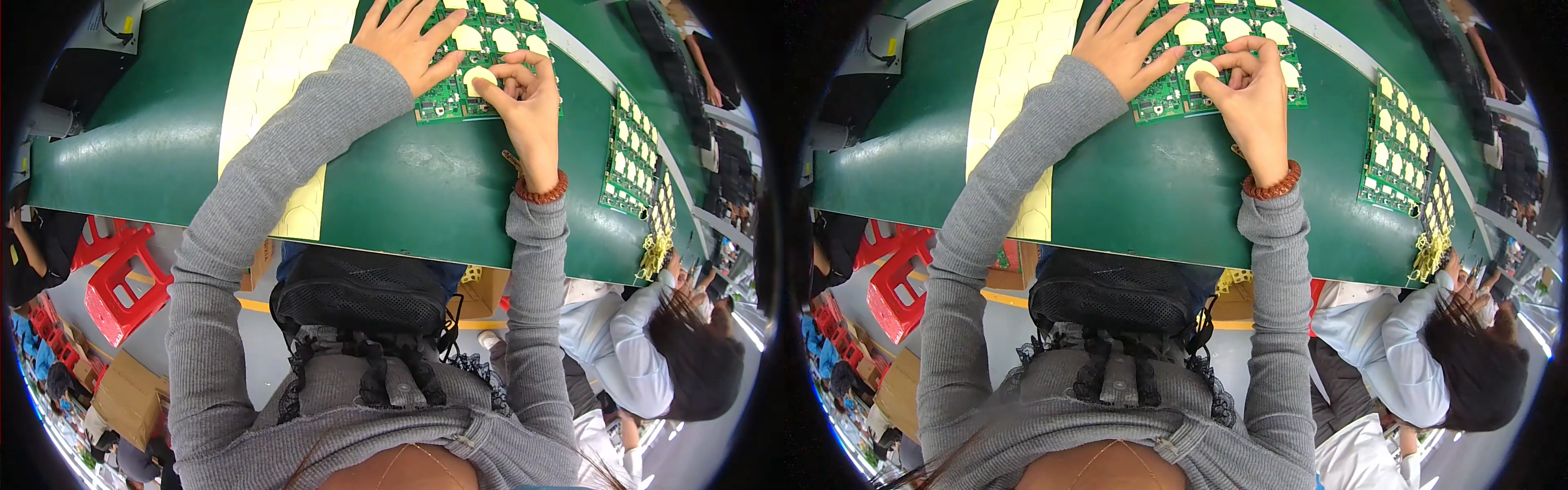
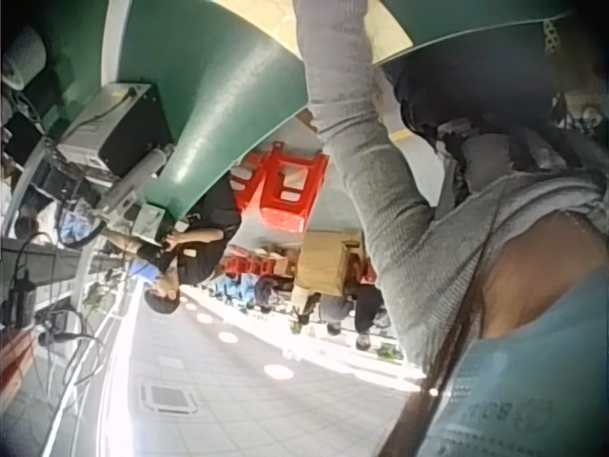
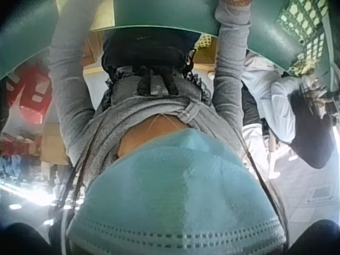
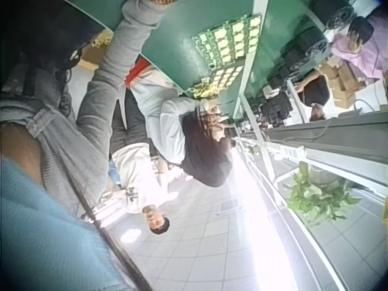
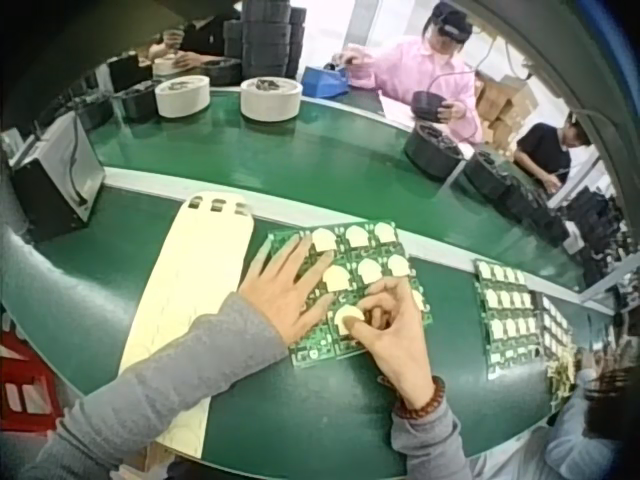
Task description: The person peels adhesive pads from backing sheets and adheres them onto circuit boards by hand.
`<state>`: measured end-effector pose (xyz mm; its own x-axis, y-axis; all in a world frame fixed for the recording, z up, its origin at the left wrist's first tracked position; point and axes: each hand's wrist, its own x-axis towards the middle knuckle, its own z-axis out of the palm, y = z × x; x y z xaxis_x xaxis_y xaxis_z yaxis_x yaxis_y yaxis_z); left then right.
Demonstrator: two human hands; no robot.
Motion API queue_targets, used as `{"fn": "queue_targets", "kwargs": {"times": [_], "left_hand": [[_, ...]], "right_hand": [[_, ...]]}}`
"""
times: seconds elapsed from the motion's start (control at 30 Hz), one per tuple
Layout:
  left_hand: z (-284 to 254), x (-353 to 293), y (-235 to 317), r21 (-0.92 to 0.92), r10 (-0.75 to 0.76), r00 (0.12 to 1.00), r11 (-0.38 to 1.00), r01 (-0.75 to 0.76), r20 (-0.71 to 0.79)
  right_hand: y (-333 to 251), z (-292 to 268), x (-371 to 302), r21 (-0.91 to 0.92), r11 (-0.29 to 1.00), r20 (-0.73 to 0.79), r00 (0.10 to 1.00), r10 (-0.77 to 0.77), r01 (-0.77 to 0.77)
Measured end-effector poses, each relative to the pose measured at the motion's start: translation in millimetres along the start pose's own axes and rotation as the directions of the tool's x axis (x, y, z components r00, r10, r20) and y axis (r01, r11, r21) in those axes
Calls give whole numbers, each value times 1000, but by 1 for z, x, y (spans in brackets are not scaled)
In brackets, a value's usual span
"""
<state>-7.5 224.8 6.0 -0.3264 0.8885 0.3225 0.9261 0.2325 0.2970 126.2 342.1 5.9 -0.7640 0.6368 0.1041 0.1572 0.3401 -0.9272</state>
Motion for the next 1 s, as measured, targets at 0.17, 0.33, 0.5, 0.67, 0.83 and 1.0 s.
{"fn": "queue_targets", "kwargs": {"times": [0.17,0.33,0.5,0.67,0.83,1.0], "left_hand": [[-1,1,0,13,3,1000,1000,-4,20],[4,1,-2,-13,-20,999,1000,20,26],[11,0,-4,-28,8,998,1000,-10,-68],[7,0,-2,-15,-4,1000,1000,3,-28],[6,0,-1,9,5,999,1000,-5,-52],[14,1,-4,81,155,968,987,-141,-198]], "right_hand": [[0,0,0,-10,1000,-2,1000,4,-4],[0,1,-1,-19,1000,-15,1000,-3,3],[1,1,0,-55,998,-19,1000,-8,7],[0,2,-2,-182,980,-5,997,-79,76],[-2,3,-4,-174,979,-49,993,-112,102],[0,3,-4,-233,965,-25,991,-130,121]]}}
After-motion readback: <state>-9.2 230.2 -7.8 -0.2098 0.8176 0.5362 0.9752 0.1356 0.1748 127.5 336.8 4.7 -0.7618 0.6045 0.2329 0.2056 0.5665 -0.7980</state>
